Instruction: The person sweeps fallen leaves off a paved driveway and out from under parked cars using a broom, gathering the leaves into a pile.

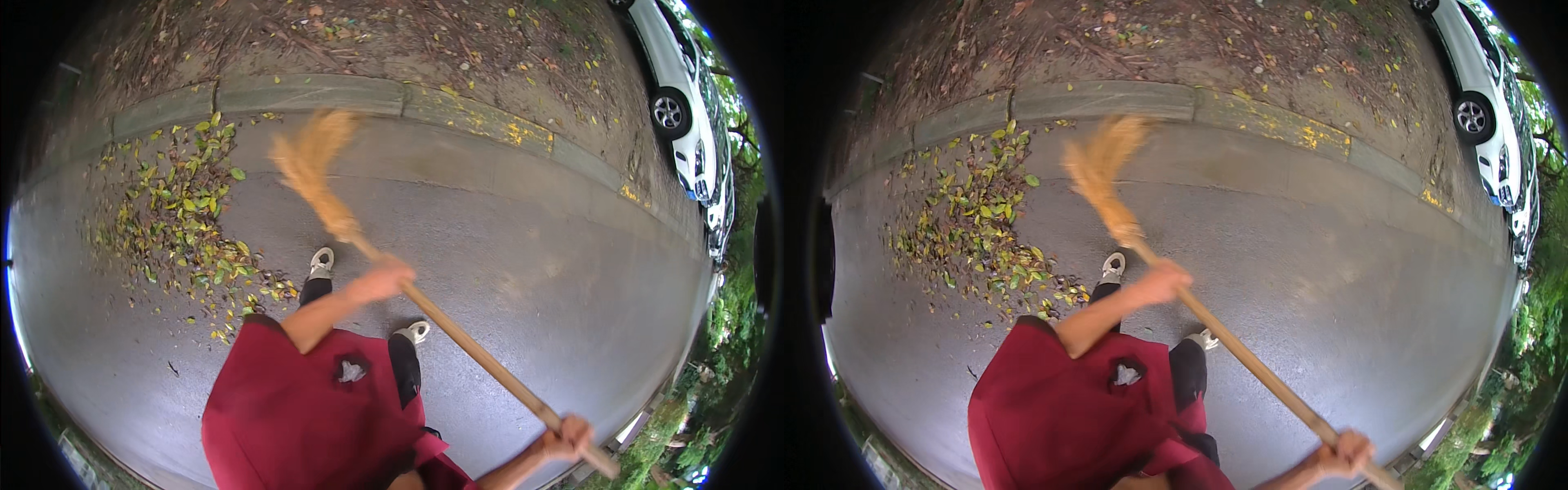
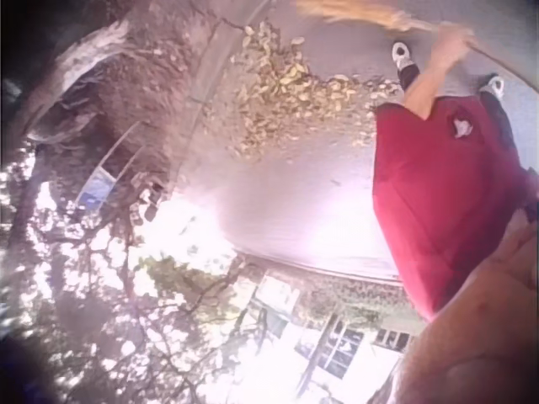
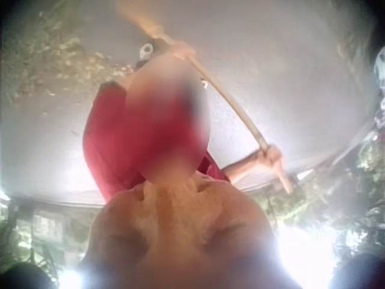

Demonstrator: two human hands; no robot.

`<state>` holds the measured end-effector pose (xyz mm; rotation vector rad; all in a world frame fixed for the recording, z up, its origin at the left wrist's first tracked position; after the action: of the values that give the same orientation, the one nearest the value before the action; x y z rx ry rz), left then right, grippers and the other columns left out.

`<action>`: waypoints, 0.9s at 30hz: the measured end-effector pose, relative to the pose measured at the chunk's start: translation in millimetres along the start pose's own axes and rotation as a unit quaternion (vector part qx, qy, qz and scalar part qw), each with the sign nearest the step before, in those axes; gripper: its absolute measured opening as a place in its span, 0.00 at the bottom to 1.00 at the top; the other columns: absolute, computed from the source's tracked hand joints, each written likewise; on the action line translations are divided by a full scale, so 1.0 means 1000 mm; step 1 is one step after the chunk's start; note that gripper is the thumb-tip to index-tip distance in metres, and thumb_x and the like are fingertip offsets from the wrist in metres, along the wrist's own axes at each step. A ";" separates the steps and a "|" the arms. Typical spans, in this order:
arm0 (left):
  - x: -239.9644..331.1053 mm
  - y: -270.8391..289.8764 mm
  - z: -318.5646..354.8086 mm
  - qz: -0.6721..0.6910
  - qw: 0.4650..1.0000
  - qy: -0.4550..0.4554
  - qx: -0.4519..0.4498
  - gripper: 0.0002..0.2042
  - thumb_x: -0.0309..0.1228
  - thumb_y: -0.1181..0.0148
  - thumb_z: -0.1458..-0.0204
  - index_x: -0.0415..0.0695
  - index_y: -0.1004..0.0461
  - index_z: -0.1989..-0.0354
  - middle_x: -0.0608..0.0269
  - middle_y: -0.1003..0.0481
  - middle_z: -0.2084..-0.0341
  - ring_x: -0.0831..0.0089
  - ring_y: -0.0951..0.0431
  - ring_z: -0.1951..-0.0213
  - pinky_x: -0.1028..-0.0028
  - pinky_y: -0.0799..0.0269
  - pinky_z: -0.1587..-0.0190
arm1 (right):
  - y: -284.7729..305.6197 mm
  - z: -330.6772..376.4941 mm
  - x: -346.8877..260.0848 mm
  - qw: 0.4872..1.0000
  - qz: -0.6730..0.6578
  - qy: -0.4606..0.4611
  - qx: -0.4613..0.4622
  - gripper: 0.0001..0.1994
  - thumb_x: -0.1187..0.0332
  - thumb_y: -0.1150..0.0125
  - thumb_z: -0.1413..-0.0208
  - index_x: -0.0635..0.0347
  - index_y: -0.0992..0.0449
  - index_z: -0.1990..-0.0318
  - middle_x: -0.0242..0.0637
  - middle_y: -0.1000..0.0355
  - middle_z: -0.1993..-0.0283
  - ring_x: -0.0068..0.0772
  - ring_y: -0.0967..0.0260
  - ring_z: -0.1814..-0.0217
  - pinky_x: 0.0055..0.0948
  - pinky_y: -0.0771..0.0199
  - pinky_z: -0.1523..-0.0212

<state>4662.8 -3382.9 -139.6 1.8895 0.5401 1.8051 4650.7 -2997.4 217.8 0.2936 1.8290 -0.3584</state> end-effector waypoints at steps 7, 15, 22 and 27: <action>-0.115 0.130 0.124 -0.118 0.991 0.063 -0.021 0.03 0.25 0.45 0.60 0.43 0.27 0.75 0.53 0.26 0.77 0.52 0.25 0.67 0.58 0.35 0.63 | -0.120 0.108 0.077 0.976 -0.201 -0.076 -0.041 0.17 0.75 0.55 0.42 0.48 0.42 0.84 0.21 0.52 0.90 0.14 0.63 0.91 0.18 0.65 0.92; 0.024 0.082 0.247 -0.180 0.978 0.079 -0.074 0.07 0.22 0.45 0.64 0.44 0.26 0.73 0.56 0.25 0.77 0.55 0.24 0.66 0.61 0.35 0.60 | 0.079 0.170 0.048 0.947 -0.255 -0.194 -0.011 0.20 0.70 0.48 0.41 0.46 0.47 0.84 0.21 0.57 0.86 0.16 0.62 0.85 0.19 0.56 0.82; 0.193 -0.029 0.265 -0.036 0.987 -0.155 -0.002 0.06 0.28 0.38 0.60 0.51 0.31 0.77 0.68 0.31 0.82 0.67 0.28 0.72 0.66 0.39 0.67 | 0.302 0.263 -0.155 0.986 -0.073 0.057 0.136 0.17 0.66 0.49 0.43 0.48 0.44 0.83 0.21 0.53 0.86 0.18 0.57 0.87 0.20 0.56 0.86; 0.234 -0.082 0.248 0.087 0.966 -0.242 -0.018 0.07 0.26 0.39 0.58 0.50 0.32 0.78 0.68 0.30 0.80 0.67 0.29 0.72 0.66 0.40 0.65 | 0.349 0.348 -0.270 0.957 -0.006 0.177 0.230 0.15 0.61 0.51 0.44 0.48 0.40 0.83 0.22 0.49 0.88 0.19 0.52 0.90 0.23 0.53 0.89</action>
<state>4926.4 -3196.7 -3.6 2.3040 0.1691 1.3578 5165.3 -2815.8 353.3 0.7052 2.0813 -0.7831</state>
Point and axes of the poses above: each hand's wrist, its own z-axis away from the middle knuckle, its own y-axis out of the back of the hand, x = y × z, the point moved 6 cm from there along -z, towards the middle knuckle
